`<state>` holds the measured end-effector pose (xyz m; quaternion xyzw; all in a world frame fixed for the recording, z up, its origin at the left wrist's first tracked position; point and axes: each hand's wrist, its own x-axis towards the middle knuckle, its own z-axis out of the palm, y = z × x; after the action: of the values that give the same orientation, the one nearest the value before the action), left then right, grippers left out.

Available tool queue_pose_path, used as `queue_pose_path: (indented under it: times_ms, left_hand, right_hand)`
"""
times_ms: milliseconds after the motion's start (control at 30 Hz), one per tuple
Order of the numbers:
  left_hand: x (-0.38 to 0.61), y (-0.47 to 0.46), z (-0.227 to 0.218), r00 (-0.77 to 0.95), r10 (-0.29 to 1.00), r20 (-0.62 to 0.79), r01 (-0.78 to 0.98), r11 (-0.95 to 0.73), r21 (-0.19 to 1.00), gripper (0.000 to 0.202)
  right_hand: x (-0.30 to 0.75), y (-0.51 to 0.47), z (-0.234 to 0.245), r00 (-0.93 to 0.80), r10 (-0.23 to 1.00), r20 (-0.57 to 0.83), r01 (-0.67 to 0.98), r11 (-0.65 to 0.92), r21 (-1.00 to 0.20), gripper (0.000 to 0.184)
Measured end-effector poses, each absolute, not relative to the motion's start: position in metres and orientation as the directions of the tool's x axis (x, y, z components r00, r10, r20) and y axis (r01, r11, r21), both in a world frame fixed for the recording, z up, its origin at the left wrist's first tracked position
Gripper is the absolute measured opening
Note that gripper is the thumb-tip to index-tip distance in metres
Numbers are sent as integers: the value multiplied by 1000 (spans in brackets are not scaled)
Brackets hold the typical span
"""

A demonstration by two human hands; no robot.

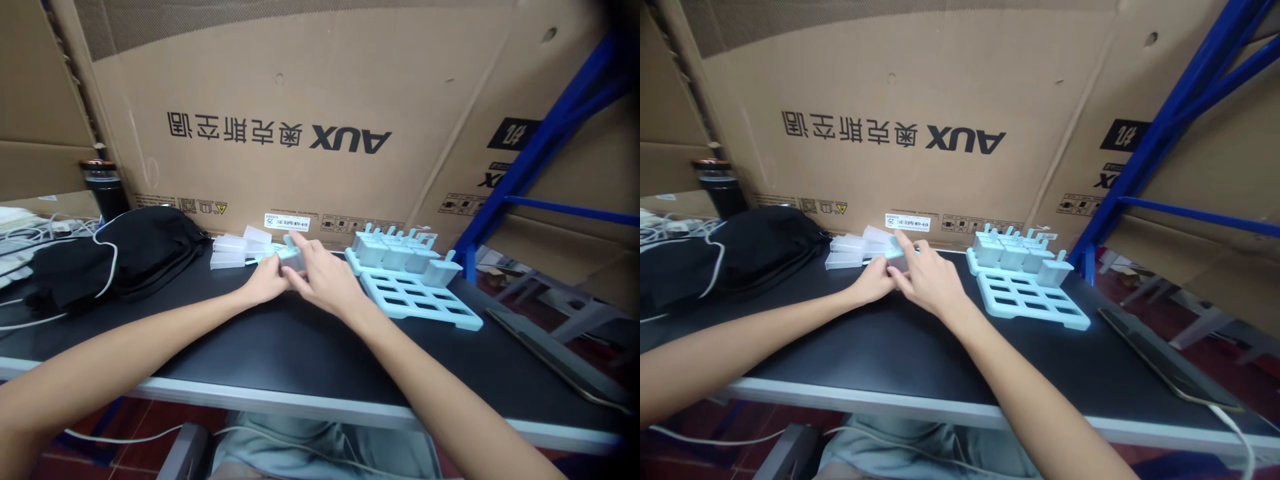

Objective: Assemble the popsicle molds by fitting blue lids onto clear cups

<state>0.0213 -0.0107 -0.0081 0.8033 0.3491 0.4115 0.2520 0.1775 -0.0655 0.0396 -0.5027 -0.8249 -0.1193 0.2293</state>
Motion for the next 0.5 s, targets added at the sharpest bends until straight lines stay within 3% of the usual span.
queue_pose_path:
  times_ms: [167,333,400,500]
  left_hand:
    - [19,-7,-12,346,765,543,302,-638,708,35]
    - [18,-7,-9,479,729,490,382,-675,631,32]
    - [14,-7,-4,517,700,493,458,-713,532,28]
    - [5,-3,3,567,650,506,607,-745,276,28]
  right_hand:
    - [156,-67,21,-301,819,489,908,403,-117,66]
    - [179,-55,39,-229,878,421,898,357,-256,54]
    - [207,-51,56,-147,894,424,911,289,-294,53]
    - [266,-47,73,115,898,425,956,16,-292,58]
